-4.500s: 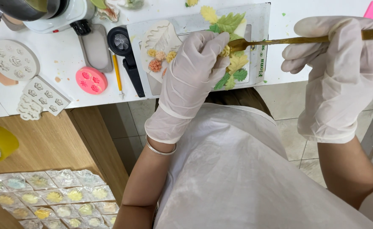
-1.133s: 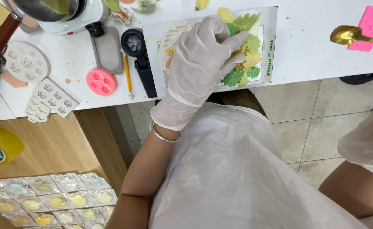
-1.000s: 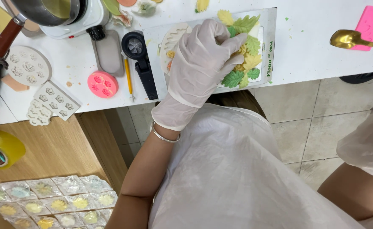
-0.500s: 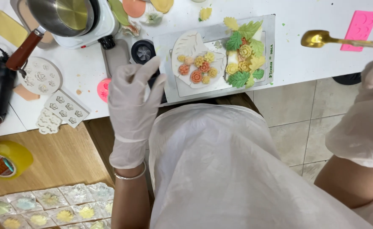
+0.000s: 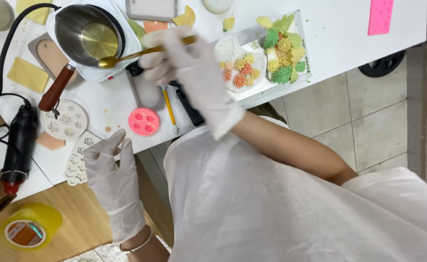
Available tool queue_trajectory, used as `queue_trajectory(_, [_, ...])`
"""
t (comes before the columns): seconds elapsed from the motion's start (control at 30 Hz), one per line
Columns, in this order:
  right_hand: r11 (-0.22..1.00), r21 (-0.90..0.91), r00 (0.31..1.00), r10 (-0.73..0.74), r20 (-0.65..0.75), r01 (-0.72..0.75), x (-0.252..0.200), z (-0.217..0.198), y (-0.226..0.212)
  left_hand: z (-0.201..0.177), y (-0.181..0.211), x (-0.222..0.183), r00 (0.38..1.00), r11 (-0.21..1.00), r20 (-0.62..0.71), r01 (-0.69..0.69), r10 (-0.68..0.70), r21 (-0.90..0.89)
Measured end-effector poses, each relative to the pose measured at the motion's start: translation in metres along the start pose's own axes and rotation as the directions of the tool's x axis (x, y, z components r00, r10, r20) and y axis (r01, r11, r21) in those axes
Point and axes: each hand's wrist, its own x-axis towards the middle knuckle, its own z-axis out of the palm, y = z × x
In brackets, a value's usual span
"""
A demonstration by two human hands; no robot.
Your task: Decorating a heart-shaped wax base with small wax floral elements and liquid wax using a spoon.
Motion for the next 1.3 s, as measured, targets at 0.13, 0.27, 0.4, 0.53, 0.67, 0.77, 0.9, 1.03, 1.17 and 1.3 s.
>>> queue_trajectory(0.13, [1.000,-0.016,0.996,0.006,0.083,-0.005,0.037,0.058,0.085,-0.021,-0.014,0.003,0.997,0.995,-0.024,0.074,-0.076,-0.069])
queue_trajectory(0.27, [0.998,-0.032,0.995,0.052,0.084,-0.049,0.052,0.081,0.107,-0.026,-0.021,0.004,1.000,0.998,-0.017,0.025,-0.026,-0.064])
queue_trajectory(0.4, [0.999,-0.040,0.998,0.007,0.063,-0.005,0.051,0.083,0.110,-0.021,-0.024,0.005,0.998,0.993,0.046,0.037,-0.032,-0.113])
queue_trajectory(0.53, [0.998,0.060,1.000,-0.025,0.001,0.025,0.046,0.059,0.091,-0.022,-0.024,0.009,0.996,0.997,0.066,-0.056,0.059,-0.055])
queue_trajectory(0.67, [0.997,0.071,1.000,-0.029,0.013,0.028,0.040,0.028,0.086,-0.027,-0.020,0.015,0.995,0.998,0.096,0.021,-0.015,-0.055])
queue_trajectory(0.77, [1.000,0.021,0.999,-0.023,-0.036,0.024,0.042,0.024,0.092,-0.021,-0.023,0.016,0.993,0.993,0.078,-0.078,0.085,-0.085])
queue_trajectory(0.9, [0.992,-0.121,0.999,0.033,-0.043,-0.038,0.043,0.034,0.096,-0.016,-0.017,0.017,0.987,0.995,0.130,-0.087,0.093,-0.054])
queue_trajectory(1.03, [0.987,-0.080,0.990,0.140,0.010,-0.139,0.032,0.029,0.087,-0.005,-0.006,0.021,0.971,0.985,0.176,-0.170,0.164,0.019])
queue_trajectory(1.17, [0.972,-0.081,0.972,0.226,0.066,-0.221,-0.011,0.015,0.030,0.019,0.017,0.031,0.947,0.972,0.231,-0.234,0.224,0.018])
queue_trajectory(1.3, [0.962,-0.148,0.972,0.234,0.026,-0.228,-0.074,-0.016,-0.050,0.042,0.072,0.045,0.879,0.946,0.353,-0.318,0.321,-0.070])
